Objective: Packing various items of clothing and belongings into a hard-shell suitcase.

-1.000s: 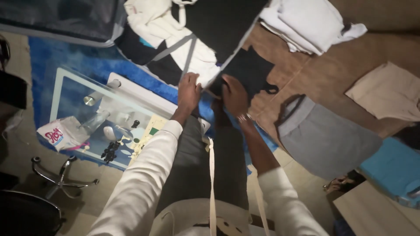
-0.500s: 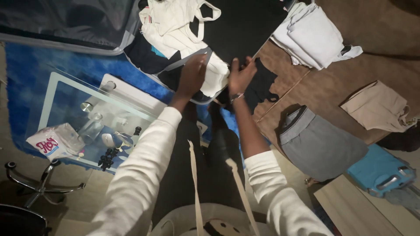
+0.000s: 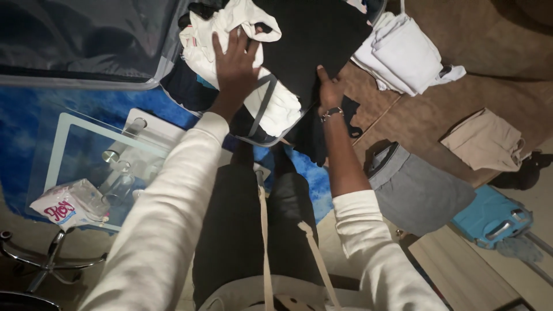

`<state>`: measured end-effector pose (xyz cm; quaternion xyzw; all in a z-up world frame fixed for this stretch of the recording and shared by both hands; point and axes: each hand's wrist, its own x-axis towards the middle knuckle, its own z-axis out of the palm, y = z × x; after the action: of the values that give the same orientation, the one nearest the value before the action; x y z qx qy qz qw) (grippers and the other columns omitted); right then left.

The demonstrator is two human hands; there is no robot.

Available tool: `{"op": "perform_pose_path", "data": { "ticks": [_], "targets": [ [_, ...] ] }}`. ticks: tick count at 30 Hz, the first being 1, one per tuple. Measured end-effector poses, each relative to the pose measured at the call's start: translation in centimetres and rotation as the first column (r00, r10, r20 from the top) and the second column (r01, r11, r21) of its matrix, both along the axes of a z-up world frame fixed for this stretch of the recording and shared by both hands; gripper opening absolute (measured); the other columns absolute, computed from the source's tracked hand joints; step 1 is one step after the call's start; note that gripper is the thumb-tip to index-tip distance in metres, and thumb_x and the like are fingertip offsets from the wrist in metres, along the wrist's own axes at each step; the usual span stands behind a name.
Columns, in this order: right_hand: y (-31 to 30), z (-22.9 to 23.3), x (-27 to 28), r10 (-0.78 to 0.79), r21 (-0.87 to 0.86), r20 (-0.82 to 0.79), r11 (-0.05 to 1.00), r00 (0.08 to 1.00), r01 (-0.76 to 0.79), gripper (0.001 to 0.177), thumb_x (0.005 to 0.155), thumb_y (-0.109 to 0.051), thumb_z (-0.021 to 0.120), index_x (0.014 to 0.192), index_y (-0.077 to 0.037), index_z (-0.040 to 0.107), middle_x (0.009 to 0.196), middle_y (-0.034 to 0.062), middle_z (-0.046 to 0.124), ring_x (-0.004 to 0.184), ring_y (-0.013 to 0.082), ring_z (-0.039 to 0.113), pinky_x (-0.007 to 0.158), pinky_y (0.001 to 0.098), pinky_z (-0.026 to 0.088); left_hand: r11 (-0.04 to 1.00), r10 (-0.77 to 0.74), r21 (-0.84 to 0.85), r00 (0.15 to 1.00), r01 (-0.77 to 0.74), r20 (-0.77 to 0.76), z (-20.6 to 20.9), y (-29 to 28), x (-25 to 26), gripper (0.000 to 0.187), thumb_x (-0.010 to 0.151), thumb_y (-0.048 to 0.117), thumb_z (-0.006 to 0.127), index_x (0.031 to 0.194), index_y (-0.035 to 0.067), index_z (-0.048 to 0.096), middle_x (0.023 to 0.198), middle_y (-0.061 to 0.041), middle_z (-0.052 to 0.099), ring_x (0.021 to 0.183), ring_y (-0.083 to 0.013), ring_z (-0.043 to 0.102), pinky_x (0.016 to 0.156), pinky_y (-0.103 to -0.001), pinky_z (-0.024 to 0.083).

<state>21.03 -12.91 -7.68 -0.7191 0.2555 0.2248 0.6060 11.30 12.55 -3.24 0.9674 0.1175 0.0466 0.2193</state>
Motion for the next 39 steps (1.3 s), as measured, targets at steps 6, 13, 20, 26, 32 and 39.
{"op": "perform_pose_path", "data": {
  "ticks": [6,13,20,26,32,39],
  "targets": [
    [-1.3,-1.4,0.2,0.025,-0.114,0.058,0.993,0.998,-0.018,0.035,0.082,-0.014,0.087,0.102,0.001,0.063,0.102,0.0118,0.072,0.091,0.0213,0.069,0.08,0.0335,0.059,0.974,0.129,0.173,0.988,-0.143,0.091,-1.2,3.7,-2.5,0.058,0.096,0.01,0.072,0.152,0.005,0.055,0.153,-0.014,0.048,0.149,-0.0334,0.04,0.122,-0.067,0.017],
    [1.3,2.1,2.4,0.007,-0.339,-0.116,0.94,0.993,-0.047,0.043,0.085,-0.02,0.087,0.106,0.0,0.056,0.102,0.0126,0.069,0.09,0.0217,0.068,0.078,0.0322,0.059,0.994,0.104,-0.009,0.993,-0.105,-0.055,3.2,1.9,-3.8,0.066,0.093,0.016,0.074,0.153,0.004,0.049,0.16,-0.016,0.044,0.151,-0.0378,0.036,0.12,-0.064,0.02],
    [-1.9,1.9,3.7,0.051,0.281,-0.312,0.959,0.949,0.041,0.054,0.087,-0.016,0.082,0.133,0.005,0.062,0.126,0.0141,0.072,0.111,0.026,0.071,0.096,0.0356,0.059,0.731,0.284,-0.592,0.94,-0.339,-0.188,2.4,-6.9,-7.0,0.054,0.097,0.019,0.071,0.146,0.008,0.052,0.133,-0.015,0.06,0.119,-0.03,0.059,0.101,-0.044,0.047],
    [-1.1,1.9,2.0,0.082,0.117,-0.062,0.99,0.995,-0.074,0.055,0.083,-0.01,0.081,0.132,0.003,0.06,0.125,0.0153,0.071,0.109,0.0268,0.07,0.095,0.0365,0.058,-0.329,0.337,-0.913,0.874,-0.24,-0.351,-6.7,-14.7,-9.3,0.038,0.101,0.006,0.064,0.138,0.001,0.057,0.121,-0.007,0.07,0.11,-0.0181,0.067,0.095,-0.033,0.053],
    [-1.2,1.2,1.5,0.098,-0.179,-0.049,0.978,0.994,-0.106,0.066,0.079,-0.017,0.086,0.131,0.005,0.052,0.125,0.019,0.069,0.115,0.0303,0.067,0.1,0.0387,0.053,-0.491,0.227,-0.742,0.755,-0.457,-0.615,-6.1,-15.1,-5.4,0.028,0.098,0.015,0.065,0.125,0.012,0.059,0.115,-0.002,0.069,0.109,-0.0155,0.066,0.096,-0.033,0.052],
    [-1.7,0.5,8.6,0.678,-0.654,0.382,0.679,0.628,-0.335,0.092,0.088,-0.033,0.091,0.156,-0.002,0.038,0.159,0.0238,0.038,0.148,0.0423,0.037,0.125,0.0487,0.033,-0.478,0.356,-0.786,0.731,-0.392,-0.581,-12.5,-16.2,-6.1,0.021,0.11,0.016,0.072,0.12,0.003,0.058,0.115,-0.006,0.064,0.104,-0.019,0.06,0.097,-0.039,0.049]
  ]
}}
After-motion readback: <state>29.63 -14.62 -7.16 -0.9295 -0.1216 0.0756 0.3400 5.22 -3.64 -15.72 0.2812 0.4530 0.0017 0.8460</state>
